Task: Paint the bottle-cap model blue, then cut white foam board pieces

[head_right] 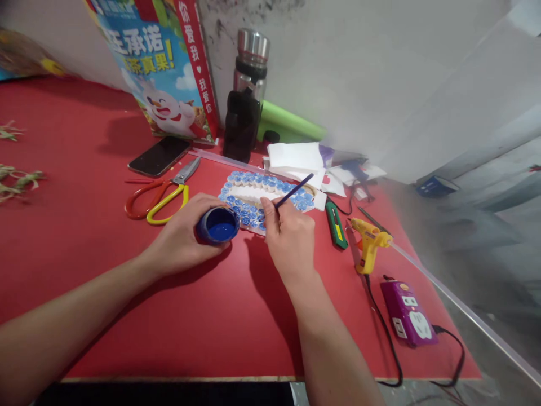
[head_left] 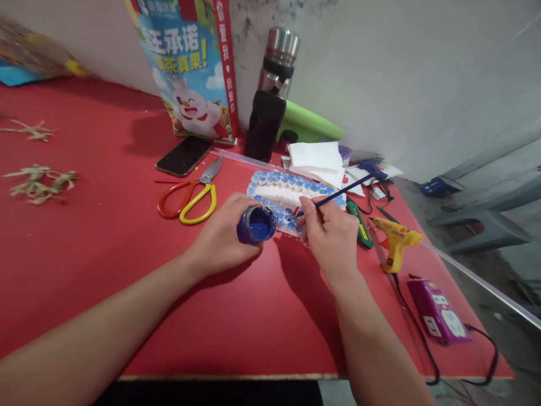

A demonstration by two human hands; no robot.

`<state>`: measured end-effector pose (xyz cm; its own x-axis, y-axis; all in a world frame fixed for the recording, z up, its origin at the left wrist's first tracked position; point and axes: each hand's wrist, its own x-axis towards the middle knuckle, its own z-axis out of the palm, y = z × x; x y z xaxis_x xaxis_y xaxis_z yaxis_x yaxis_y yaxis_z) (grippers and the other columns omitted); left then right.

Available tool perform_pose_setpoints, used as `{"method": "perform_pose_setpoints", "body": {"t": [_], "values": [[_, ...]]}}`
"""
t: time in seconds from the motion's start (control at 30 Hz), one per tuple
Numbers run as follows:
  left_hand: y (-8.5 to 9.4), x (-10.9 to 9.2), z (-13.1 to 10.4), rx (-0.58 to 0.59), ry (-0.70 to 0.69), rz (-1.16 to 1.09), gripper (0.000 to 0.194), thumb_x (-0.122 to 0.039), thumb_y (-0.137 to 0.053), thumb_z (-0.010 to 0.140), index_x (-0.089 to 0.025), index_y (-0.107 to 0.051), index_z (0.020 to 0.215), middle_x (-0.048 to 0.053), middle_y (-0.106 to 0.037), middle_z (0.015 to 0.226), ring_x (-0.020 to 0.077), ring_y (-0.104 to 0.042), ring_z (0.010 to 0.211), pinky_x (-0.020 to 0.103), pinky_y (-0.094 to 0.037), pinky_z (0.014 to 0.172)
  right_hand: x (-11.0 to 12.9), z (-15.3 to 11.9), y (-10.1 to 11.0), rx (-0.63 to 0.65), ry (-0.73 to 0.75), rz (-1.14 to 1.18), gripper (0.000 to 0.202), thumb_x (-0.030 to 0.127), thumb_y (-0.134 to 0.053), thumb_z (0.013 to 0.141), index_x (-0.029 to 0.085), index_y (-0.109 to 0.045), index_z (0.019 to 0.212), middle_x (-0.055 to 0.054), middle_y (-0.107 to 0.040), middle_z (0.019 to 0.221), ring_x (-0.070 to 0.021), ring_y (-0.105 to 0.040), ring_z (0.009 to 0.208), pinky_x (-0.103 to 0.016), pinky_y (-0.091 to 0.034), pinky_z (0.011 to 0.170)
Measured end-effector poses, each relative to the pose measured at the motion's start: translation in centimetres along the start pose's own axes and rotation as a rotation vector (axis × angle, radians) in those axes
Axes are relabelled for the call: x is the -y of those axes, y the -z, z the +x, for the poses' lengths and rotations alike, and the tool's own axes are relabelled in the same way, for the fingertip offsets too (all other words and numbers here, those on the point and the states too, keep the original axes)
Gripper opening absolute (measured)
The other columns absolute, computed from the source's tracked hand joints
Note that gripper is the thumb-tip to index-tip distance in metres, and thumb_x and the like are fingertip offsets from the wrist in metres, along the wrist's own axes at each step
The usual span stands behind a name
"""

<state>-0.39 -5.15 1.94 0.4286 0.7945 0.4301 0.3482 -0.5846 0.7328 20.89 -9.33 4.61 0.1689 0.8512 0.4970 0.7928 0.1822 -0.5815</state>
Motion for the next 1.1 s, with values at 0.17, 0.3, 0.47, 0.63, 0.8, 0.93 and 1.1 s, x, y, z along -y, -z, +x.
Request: {"method": "perform_pose_setpoints", "body": {"t": [0.17,0.3,0.47,0.63,0.8,0.93,1.1], "values": [[0.07,-0.05,0.05,0.005,-0.019,-0.001,0.042,-0.014,-0.075,0.072,-0.022,-0.063,0.112,0.008,-0.067,0.116,0.0265,-0.065,0.11,0.043,-0.054,0.097,-0.19,-0.1,-0.48,0.023,-0.022,0.01,0.041,0.053,-0.053,0.107,0.02,-0.066,0.086,-0.003,-0.069,0.063,-0.0147,-0.062,0.05,-0.026,-0.042,0.051],[0.02,-0.05,0.05,-0.005,-0.027,0.001,0.041,-0.014,-0.075,0.073,-0.022,-0.062,0.112,0.007,-0.067,0.116,0.0264,-0.065,0.109,0.043,-0.054,0.095,-0.19,-0.07,-0.26,0.011,-0.012,0.004,0.04,0.052,-0.053,0.108,0.02,-0.066,0.087,-0.003,-0.069,0.065,-0.0147,-0.063,0.051,-0.026,-0.042,0.052],[-0.04,0.01,0.03,-0.001,-0.022,-0.007,0.042,-0.014,-0.075,0.073,-0.023,-0.062,0.113,0.008,-0.067,0.117,0.0268,-0.065,0.11,0.044,-0.054,0.097,-0.11,-0.05,-0.03,0.005,-0.011,-0.013,0.04,0.051,-0.055,0.107,0.019,-0.066,0.085,-0.003,-0.069,0.063,-0.0147,-0.062,0.049,-0.027,-0.043,0.053],[0.01,-0.01,0.09,0.002,-0.032,0.002,0.042,-0.013,-0.075,0.073,-0.021,-0.062,0.113,0.008,-0.067,0.117,0.0257,-0.065,0.11,0.042,-0.054,0.096,-0.13,-0.08,-0.19,0.025,-0.033,-0.007,0.041,0.052,-0.054,0.107,0.019,-0.066,0.085,-0.003,-0.069,0.062,-0.0146,-0.061,0.048,-0.026,-0.043,0.052],[-0.05,0.16,-0.02,-0.006,-0.038,0.007,0.042,-0.014,-0.075,0.073,-0.02,-0.063,0.113,0.008,-0.067,0.116,0.0255,-0.065,0.109,0.04,-0.054,0.096,0.08,-0.08,0.09,0.019,-0.034,-0.051,0.043,0.052,-0.054,0.107,0.019,-0.066,0.082,-0.004,-0.07,0.063,-0.0152,-0.063,0.05,-0.026,-0.043,0.054],[-0.07,0.25,-0.02,-0.008,-0.041,0.002,0.043,-0.013,-0.075,0.073,-0.02,-0.063,0.114,0.008,-0.067,0.117,0.0255,-0.065,0.109,0.04,-0.053,0.096,0.21,-0.08,0.17,0.044,-0.048,-0.043,0.044,0.053,-0.052,0.107,0.019,-0.066,0.083,-0.004,-0.07,0.063,-0.0153,-0.063,0.051,-0.026,-0.043,0.054],[0.02,0.15,0.04,-0.007,-0.037,-0.001,0.041,-0.014,-0.076,0.073,-0.02,-0.063,0.113,0.008,-0.067,0.116,0.0255,-0.065,0.109,0.04,-0.054,0.096,0.02,0.0,0.08,0.01,-0.039,-0.046,0.043,0.054,-0.053,0.106,0.019,-0.067,0.084,-0.005,-0.071,0.065,-0.0156,-0.064,0.052,-0.026,-0.044,0.054]]}}
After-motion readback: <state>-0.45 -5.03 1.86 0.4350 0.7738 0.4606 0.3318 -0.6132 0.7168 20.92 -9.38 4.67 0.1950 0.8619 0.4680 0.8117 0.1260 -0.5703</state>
